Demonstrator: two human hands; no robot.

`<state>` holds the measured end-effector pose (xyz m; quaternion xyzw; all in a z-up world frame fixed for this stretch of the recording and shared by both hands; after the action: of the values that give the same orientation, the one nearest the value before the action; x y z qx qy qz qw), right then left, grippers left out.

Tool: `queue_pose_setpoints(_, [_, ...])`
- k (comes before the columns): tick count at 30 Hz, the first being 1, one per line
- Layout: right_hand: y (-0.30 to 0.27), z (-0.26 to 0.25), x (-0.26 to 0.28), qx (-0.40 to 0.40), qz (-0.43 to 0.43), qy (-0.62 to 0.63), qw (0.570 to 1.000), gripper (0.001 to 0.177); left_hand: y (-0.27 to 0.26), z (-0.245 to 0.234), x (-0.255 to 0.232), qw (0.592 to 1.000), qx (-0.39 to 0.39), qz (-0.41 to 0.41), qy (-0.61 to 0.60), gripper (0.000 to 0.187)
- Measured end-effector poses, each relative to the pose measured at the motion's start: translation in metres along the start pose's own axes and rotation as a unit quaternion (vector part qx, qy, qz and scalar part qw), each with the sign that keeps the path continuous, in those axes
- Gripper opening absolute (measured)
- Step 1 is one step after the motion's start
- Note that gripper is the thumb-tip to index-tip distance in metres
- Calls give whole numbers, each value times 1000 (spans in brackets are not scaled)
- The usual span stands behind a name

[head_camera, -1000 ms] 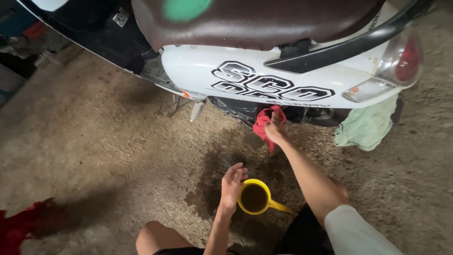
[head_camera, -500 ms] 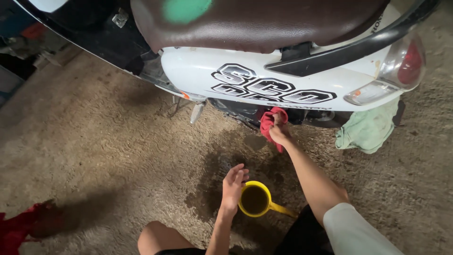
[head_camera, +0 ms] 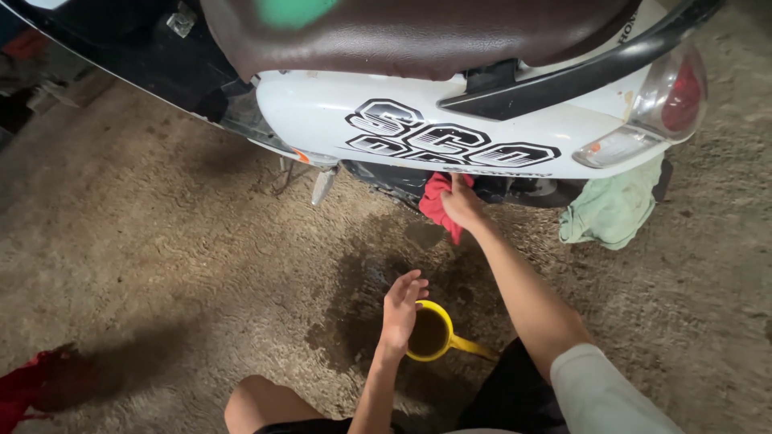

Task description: The person is wiping down and cleaning the exterior body of a white motorcycle with a red cloth.

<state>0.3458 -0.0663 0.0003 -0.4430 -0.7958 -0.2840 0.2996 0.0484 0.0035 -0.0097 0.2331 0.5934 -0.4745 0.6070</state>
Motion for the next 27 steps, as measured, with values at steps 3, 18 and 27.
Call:
queue_pose_setpoints(3, [2,-13,6,138,192,5,972,80,2,-1,0,1000,0,0,-6,40])
queue_pose_setpoints(18, [5,15,-17,106,228,133,959,92,1,0,6,1000,4,-6,11,40])
queue_pose_setpoints(27, [30,19,-13,-12,117,427,897,43,2,5,7,1000,16,-11,14,42])
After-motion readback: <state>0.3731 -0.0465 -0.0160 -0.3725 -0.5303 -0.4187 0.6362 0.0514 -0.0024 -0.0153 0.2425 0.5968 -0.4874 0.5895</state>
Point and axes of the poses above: each hand's wrist, its own y-axis towards the middle knuckle, its own z-axis out of the palm, x = y × z, the point moved 4 cm from there along y, towards the middle knuckle
